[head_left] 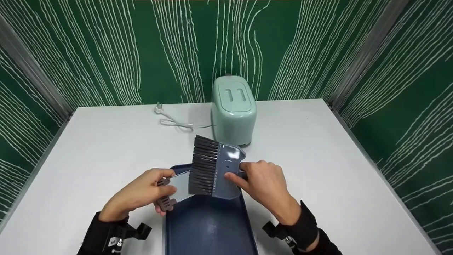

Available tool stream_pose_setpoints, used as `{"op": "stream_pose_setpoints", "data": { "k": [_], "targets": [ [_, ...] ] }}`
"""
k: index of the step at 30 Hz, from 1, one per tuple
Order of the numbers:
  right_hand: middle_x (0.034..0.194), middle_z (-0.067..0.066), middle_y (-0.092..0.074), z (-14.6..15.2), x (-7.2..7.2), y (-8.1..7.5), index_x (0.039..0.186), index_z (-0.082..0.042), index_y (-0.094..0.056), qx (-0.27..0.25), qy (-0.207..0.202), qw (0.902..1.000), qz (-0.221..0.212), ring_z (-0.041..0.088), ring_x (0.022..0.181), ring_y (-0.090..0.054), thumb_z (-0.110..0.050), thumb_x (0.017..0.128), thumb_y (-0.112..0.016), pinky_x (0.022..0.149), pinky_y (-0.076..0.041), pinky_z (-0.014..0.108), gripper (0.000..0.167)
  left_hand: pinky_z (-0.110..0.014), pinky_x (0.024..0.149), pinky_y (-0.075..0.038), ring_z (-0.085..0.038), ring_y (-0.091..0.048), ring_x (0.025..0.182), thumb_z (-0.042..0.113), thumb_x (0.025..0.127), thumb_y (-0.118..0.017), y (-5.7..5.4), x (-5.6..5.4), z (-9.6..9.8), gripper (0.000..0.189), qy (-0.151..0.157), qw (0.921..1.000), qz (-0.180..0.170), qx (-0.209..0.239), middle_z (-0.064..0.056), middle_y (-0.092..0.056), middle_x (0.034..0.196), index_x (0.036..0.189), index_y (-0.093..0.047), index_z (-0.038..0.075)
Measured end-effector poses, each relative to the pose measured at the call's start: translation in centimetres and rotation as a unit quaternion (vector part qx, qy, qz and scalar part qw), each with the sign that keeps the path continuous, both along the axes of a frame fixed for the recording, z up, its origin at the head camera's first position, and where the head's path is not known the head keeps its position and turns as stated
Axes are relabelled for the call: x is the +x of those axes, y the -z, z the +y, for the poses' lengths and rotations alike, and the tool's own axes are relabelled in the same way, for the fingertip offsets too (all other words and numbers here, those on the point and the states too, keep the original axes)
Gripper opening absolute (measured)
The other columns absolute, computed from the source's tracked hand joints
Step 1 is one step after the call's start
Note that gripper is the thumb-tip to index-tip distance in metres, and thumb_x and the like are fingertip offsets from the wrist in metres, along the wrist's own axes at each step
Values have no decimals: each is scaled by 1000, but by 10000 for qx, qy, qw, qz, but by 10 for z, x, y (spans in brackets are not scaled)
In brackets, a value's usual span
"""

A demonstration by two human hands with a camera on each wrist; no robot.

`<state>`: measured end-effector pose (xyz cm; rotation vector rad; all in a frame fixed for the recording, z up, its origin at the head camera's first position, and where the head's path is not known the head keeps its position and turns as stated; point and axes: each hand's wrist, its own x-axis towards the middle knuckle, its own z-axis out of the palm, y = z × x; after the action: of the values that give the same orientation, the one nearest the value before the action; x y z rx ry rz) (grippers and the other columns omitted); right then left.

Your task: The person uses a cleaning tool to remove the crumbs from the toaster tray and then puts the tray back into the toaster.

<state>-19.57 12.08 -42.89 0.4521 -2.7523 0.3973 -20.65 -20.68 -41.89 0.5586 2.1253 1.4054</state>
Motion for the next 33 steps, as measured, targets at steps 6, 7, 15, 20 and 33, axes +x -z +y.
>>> {"op": "stream_pose_setpoints", "data": {
  "k": [6, 7, 15, 20, 33],
  "targets": [
    [55, -13, -23, 5, 0, -2, 60, -23, -37, 94, 15, 9999, 46, 10, 46, -34, -63, 93, -75, 45, -19, 28, 64, -31, 51, -60, -18, -74, 55, 5, 102, -58, -3, 1, -2, 21, -19, 10000, 77, 20, -11, -70, 67, 89, -42, 6],
    [55, -12, -23, 6, 0, -2, 61, -23, -37, 111, 18, 9999, 48, 10, 46, -34, -62, 93, -76, 46, -18, 28, 64, -31, 51, -60, -18, -75, 55, 5, 102, -58, -3, 1, -2, 22, -24, 10000, 92, 17, -11, -70, 67, 88, -41, 7],
    [54, -11, -25, 13, -1, -7, 60, -22, -38, 168, 75, 9998, 35, 12, 45, -35, -60, 92, -78, 46, -20, 28, 64, -32, 52, -60, -20, -75, 55, 5, 102, -58, -6, 2, -2, 28, -95, 9999, 108, -93, -12, -70, 66, 85, -36, 11],
    [54, -11, -27, 18, -1, -11, 59, -22, -40, 149, 156, 9998, -27, 13, 46, -37, -59, 91, -80, 45, -23, 29, 63, -33, 53, -61, -20, -75, 56, 4, 102, -58, -8, 3, -3, 29, -109, 9998, 110, -137, -14, -72, 66, 85, -35, 11],
    [53, -10, -32, 31, -2, -18, 57, -23, -43, 282, 299, 9985, -354, 14, 48, -39, -58, 89, -82, 46, -25, 31, 61, -37, 54, -62, -20, -75, 55, 6, 103, -58, -7, 5, -9, 21, -38, 9995, 205, -249, -10, -71, 67, 90, -42, 8]
  ]
}}
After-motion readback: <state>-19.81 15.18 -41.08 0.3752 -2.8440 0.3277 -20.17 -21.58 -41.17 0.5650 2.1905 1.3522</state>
